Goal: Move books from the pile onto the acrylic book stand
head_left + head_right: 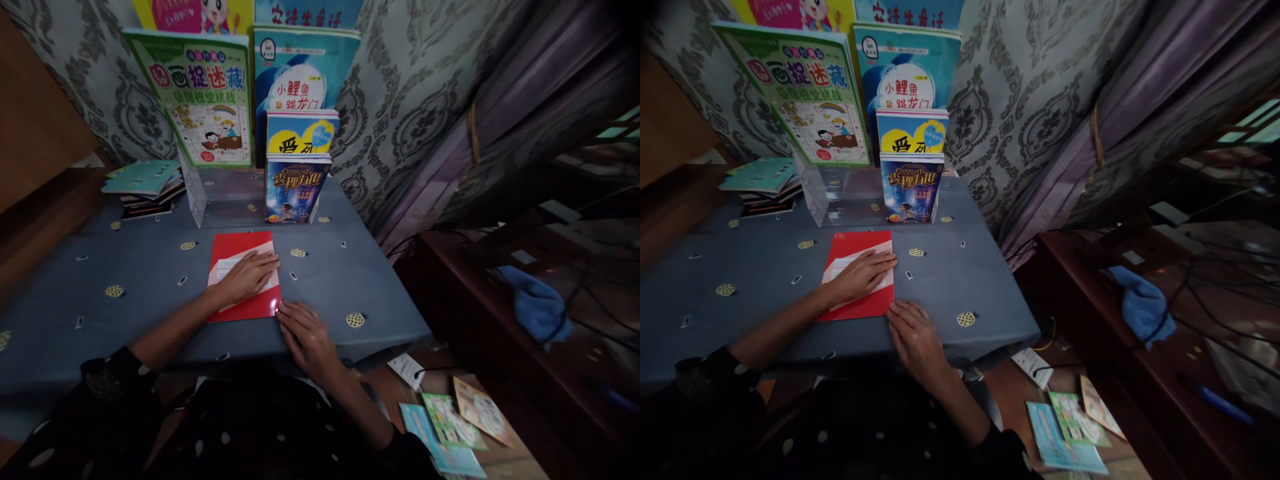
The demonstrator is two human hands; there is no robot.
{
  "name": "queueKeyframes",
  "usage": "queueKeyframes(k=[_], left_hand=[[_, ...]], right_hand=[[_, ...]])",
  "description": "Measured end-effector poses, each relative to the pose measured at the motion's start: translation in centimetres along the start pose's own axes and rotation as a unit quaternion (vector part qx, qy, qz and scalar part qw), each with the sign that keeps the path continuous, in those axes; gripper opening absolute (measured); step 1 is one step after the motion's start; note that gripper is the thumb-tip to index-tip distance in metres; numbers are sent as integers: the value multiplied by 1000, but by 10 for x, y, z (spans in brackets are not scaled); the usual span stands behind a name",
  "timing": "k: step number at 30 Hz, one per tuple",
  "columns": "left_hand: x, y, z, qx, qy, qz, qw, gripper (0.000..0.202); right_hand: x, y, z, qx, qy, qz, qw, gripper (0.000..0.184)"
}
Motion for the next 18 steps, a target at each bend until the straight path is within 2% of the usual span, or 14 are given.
queueKeyframes(k=[12, 18], left_hand=[[-14, -41, -30, 38, 17, -36, 998, 43], [-14, -47, -36, 38, 34, -42, 998, 43]], right_hand=[[2, 1, -1, -8, 3, -25, 1000, 37], [1, 2, -2, -15, -3, -23, 1000, 37]])
Point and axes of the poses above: each hand's wrist, its own z-axis towards the middle knuckle, its own x-axis out of the palm, y = z × x, the point moved 10 cm from there along z, towards the middle knuckle, and after that the axes turned 15 degrees about z, right-handed, at the moved point
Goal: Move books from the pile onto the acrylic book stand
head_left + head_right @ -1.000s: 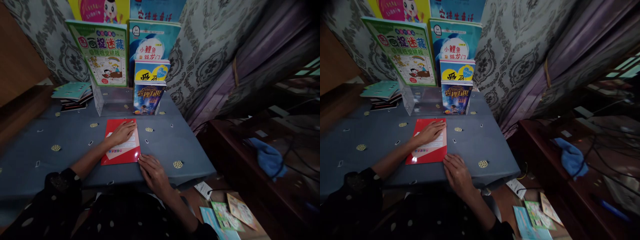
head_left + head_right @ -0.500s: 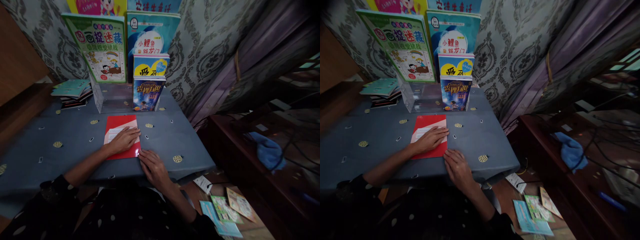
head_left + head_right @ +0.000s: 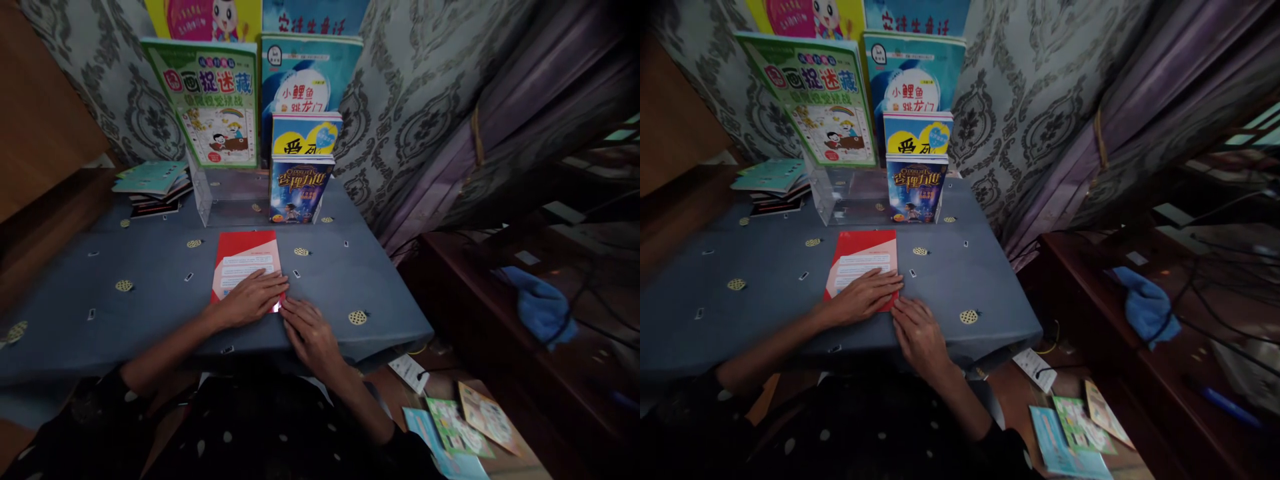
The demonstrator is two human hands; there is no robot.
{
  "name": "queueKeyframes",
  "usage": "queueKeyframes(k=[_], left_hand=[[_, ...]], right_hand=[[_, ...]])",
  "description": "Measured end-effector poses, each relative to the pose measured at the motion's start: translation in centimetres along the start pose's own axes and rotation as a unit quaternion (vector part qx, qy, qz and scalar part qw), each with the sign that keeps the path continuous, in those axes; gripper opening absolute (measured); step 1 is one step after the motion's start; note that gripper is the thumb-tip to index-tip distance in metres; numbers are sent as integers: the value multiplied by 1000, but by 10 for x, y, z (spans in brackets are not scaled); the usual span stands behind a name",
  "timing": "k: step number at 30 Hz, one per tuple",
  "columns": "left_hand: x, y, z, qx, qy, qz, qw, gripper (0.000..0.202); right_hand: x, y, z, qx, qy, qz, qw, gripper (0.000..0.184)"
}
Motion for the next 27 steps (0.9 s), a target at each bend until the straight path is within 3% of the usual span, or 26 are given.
queueKeyframes(k=[7, 14, 18, 21, 24, 27], left_hand=[[3, 23, 13, -15, 12, 9, 1000, 45], [7, 80, 24, -72, -8, 42, 996, 50], [5, 126, 6, -142, -10, 54, 988, 56], [-1, 146, -18, -184, -15, 60, 981, 58], [-6, 146, -45, -205, -12, 62, 977, 61], [-13, 132, -70, -208, -19, 56, 976, 61]], right_hand=[[0, -2, -1, 0, -2, 9, 1000, 42], [1, -1, -1, 2, -6, 3, 1000, 42], [0, -2, -1, 3, -11, 2, 1000, 40], [1, -3, -2, 4, -6, 6, 1000, 41], [1, -3, -2, 2, -7, 8, 1000, 40], [1, -3, -2, 0, -13, 7, 1000, 39]])
Point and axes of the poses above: each hand's wrist, its own z-axis towards the middle knuckle, its own x-axis out of the palm, y = z × x, the point moved 10 cm from there along z, towards the middle knuckle, and after that the axes turned 15 degrees about z, right-handed, at the moved point
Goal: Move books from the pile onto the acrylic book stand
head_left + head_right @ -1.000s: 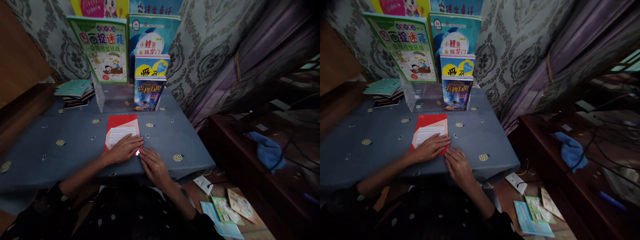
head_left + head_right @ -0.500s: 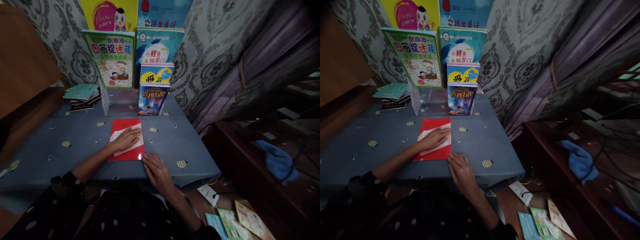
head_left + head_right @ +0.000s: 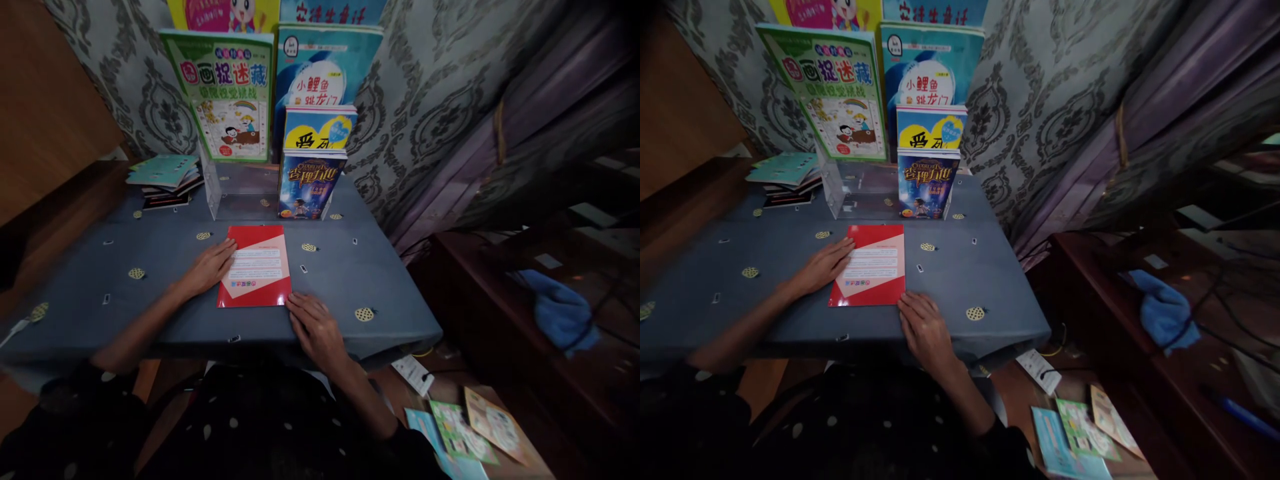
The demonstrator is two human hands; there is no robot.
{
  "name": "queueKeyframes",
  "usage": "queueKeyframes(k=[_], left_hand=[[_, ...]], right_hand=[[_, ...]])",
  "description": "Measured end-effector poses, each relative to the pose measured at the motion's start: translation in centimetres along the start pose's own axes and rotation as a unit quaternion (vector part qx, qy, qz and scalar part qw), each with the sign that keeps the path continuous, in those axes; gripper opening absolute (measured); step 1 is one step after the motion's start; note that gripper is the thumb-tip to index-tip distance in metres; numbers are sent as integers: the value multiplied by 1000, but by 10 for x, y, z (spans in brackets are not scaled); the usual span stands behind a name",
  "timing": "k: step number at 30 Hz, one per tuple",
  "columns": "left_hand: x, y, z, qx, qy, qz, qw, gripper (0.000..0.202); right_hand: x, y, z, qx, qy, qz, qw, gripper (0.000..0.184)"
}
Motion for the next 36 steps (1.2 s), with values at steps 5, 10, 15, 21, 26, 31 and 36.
queueKeyframes(k=[5, 10, 15, 21, 26, 31, 36], left_hand=[[-16, -15, -54, 6, -27, -24, 999, 55], [-36, -39, -100, 49, -60, -44, 996, 43], [-48, -70, -115, 98, -71, -34, 992, 44], [-44, -119, -95, 149, -78, -14, 986, 46], [-30, -158, -69, 169, -57, -7, 984, 45], [-21, -182, -52, 176, -31, 23, 984, 45], [-24, -192, -39, 151, -32, 61, 986, 39]], right_hand=[[2, -4, -1, 22, 8, 9, 1000, 37], [1, -4, 1, 38, 6, 20, 999, 34], [-6, -4, 3, 52, -19, 52, 997, 30], [-11, -1, 7, 58, -26, 69, 996, 31], [-14, -5, 7, 79, -32, 93, 992, 33], [-19, -14, 6, 111, -44, 99, 988, 33], [-15, -34, 29, 107, 5, 96, 990, 31]])
Point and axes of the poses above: each hand's wrist, its own z-axis towards the middle knuckle, its own x-axis out of the palm, y = z × x, the point moved 10 cm from there along z, towards the middle knuckle, and after that the axes turned 15 degrees about z, right-handed, at the moved point
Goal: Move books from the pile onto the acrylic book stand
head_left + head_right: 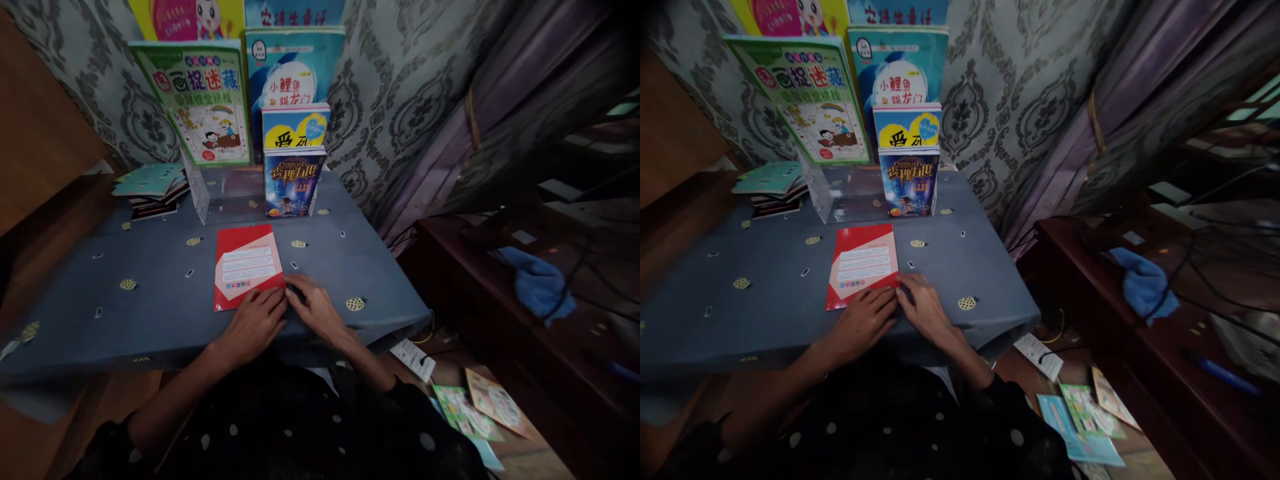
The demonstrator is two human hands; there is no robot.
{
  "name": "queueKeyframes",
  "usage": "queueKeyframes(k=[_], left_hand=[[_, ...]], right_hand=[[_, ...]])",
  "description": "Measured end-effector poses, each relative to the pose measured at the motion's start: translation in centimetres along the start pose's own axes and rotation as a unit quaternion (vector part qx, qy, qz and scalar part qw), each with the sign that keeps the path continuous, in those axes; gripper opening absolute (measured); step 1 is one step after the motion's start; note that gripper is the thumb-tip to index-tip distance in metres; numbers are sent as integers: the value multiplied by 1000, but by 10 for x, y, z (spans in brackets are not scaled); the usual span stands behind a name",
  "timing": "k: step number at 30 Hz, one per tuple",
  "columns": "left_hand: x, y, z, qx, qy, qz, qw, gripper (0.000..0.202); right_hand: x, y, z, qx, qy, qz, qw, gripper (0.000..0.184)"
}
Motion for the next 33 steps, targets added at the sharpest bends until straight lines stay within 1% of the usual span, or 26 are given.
queueKeyframes(k=[3, 7, 10, 12, 14, 17, 20, 22, 24, 28, 30, 33], left_hand=[[-2, 0, 5, -19, 0, 7, 1000, 38], [-6, 1, 5, -25, -22, 3, 999, 33], [-15, 8, -1, -43, -46, 6, 998, 25], [-20, 16, -8, -55, -50, 11, 997, 20], [-24, 28, -18, -71, -47, 24, 996, 22], [-26, 57, -34, -114, -30, 70, 991, 26], [-20, 87, -39, -168, 34, 116, 978, 23], [-14, 98, -32, -190, 82, 123, 970, 19], [-9, 102, -17, -194, 117, 120, 967, 20], [-1, 100, 17, -181, 167, 120, 962, 25], [3, 101, 27, -176, 191, 122, 958, 27], [6, 100, 34, -161, 217, 123, 955, 28]], right_hand=[[8, -17, 34, -6, 47, -40, 998, 32], [22, -47, 89, 21, 84, -100, 991, 34], [27, -67, 119, 64, 71, -135, 986, 38], [29, -72, 128, 74, 64, -142, 985, 37], [31, -72, 131, 67, 65, -142, 985, 34], [29, -69, 127, 64, 65, -131, 987, 30], [24, -69, 123, 83, 53, -85, 992, 30], [21, -70, 121, 104, 47, -46, 992, 28], [21, -71, 120, 117, 49, -7, 992, 28], [18, -72, 118, 120, 45, 73, 989, 30], [16, -75, 118, 125, 41, 103, 986, 30], [13, -79, 118, 129, 33, 129, 983, 30]])
Point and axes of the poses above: each hand's wrist, its own z-axis towards the middle knuckle, its own x-axis out of the palm, y = z × x, the point moved 10 cm from there along z, towards the middle knuckle, and after that the axes turned 15 degrees about z, right-handed, at the moved point
